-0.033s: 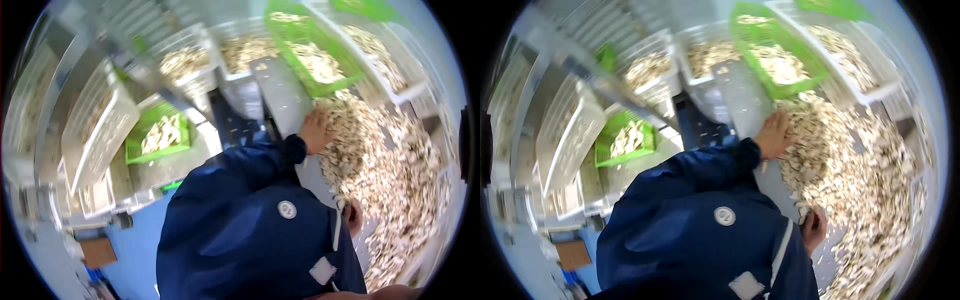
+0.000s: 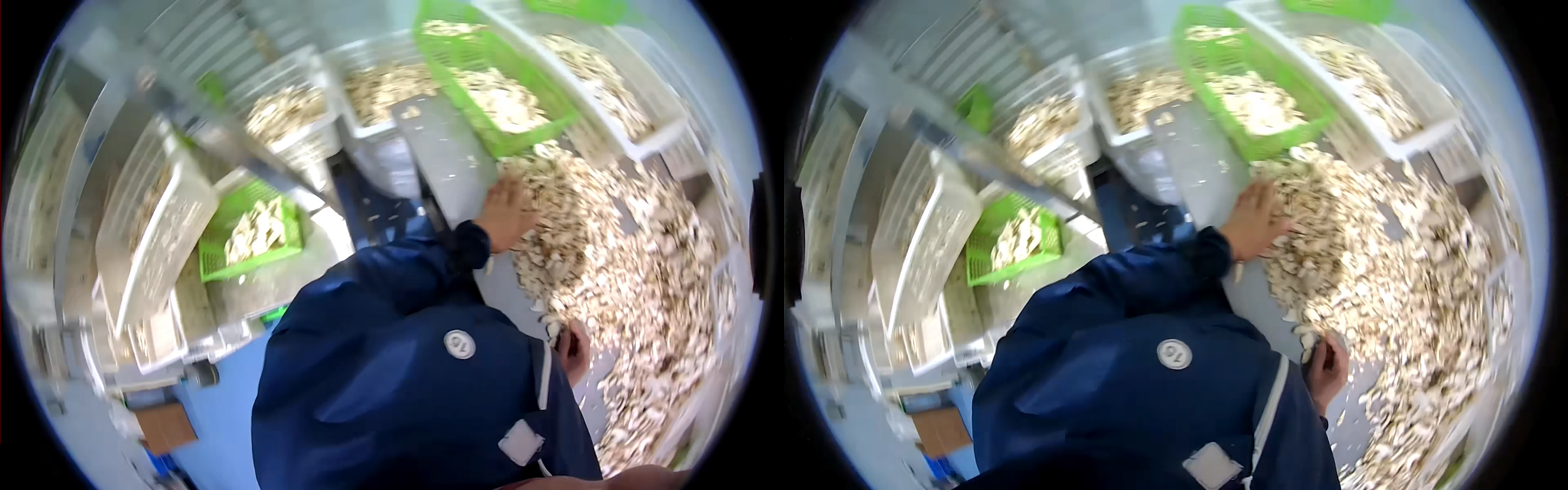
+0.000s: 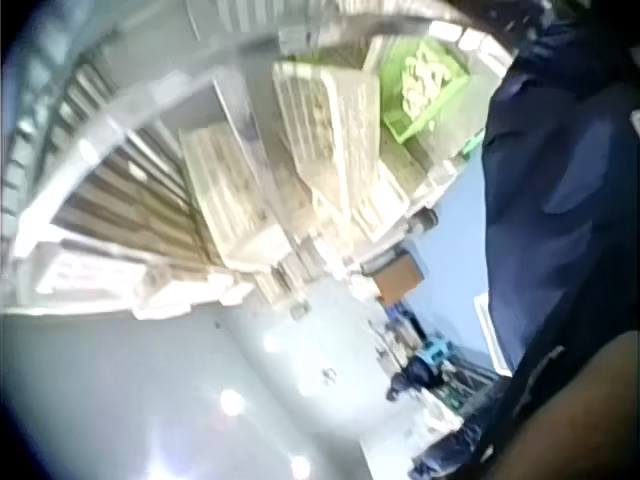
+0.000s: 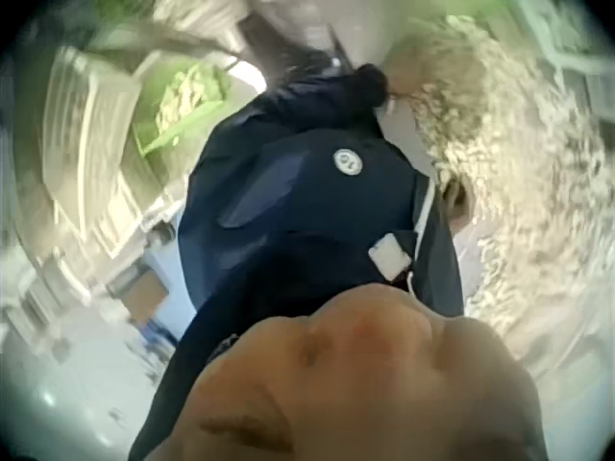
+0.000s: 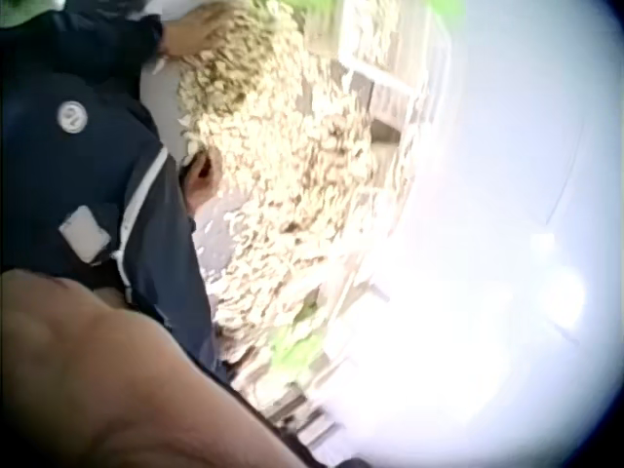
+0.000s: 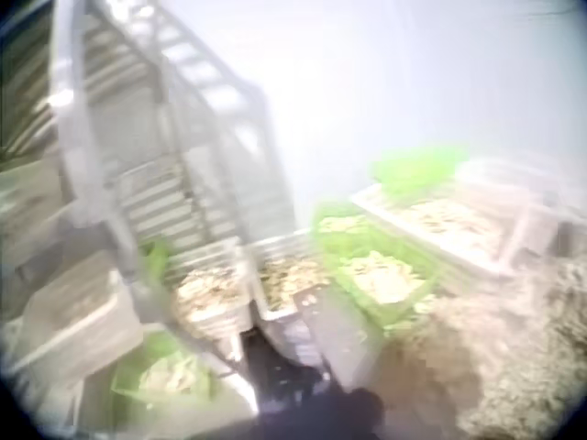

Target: The person is sorting white dried vegetable or medicinal slices by hand on a stainless steel table and placing selected items into various white and green plastic baskets and trays.

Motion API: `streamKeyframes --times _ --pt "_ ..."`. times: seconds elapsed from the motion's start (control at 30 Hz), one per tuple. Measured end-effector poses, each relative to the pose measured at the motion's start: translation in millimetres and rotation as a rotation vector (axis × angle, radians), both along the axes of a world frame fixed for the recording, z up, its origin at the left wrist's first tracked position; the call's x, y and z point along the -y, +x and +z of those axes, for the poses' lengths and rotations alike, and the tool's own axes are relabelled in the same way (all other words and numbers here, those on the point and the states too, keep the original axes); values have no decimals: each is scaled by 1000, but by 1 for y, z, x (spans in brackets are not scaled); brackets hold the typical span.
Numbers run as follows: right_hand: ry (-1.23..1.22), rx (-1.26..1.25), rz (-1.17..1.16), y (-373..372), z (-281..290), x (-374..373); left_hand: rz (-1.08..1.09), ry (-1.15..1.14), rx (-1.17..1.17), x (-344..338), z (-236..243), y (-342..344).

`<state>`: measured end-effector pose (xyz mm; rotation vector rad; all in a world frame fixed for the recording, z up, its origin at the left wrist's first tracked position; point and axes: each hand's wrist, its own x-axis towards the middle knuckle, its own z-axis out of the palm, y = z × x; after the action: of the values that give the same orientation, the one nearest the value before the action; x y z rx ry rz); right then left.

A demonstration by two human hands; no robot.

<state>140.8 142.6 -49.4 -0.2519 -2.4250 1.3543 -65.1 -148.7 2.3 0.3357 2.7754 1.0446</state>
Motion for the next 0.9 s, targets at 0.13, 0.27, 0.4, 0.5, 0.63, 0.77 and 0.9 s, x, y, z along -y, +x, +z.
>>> streamKeyframes --times 0.13,0.27,0.4,0.5,0.63,0.77,0.9 --pt "-125 79 -81 6 22 6 78 35 -295 13 -21 -13" --pt "248 -209 -3 1 66 23 96 5 -373 36 -25 -29" --pt "423 -200 389 -30 100 52 -151 -177 -570 44 -60 -2" --pt "482 -216 564 -53 115 61 -431 -68 -254 36 10 22" --pt "618 -190 665 -61 102 69 -716 -270 -202 61 29 21" --pt "701 -77 683 -75 100 74 -815 -290 -349 36 14 6" --pt "918 -13 528 -93 72 61 -809 -201 -485 -12 6 -18"
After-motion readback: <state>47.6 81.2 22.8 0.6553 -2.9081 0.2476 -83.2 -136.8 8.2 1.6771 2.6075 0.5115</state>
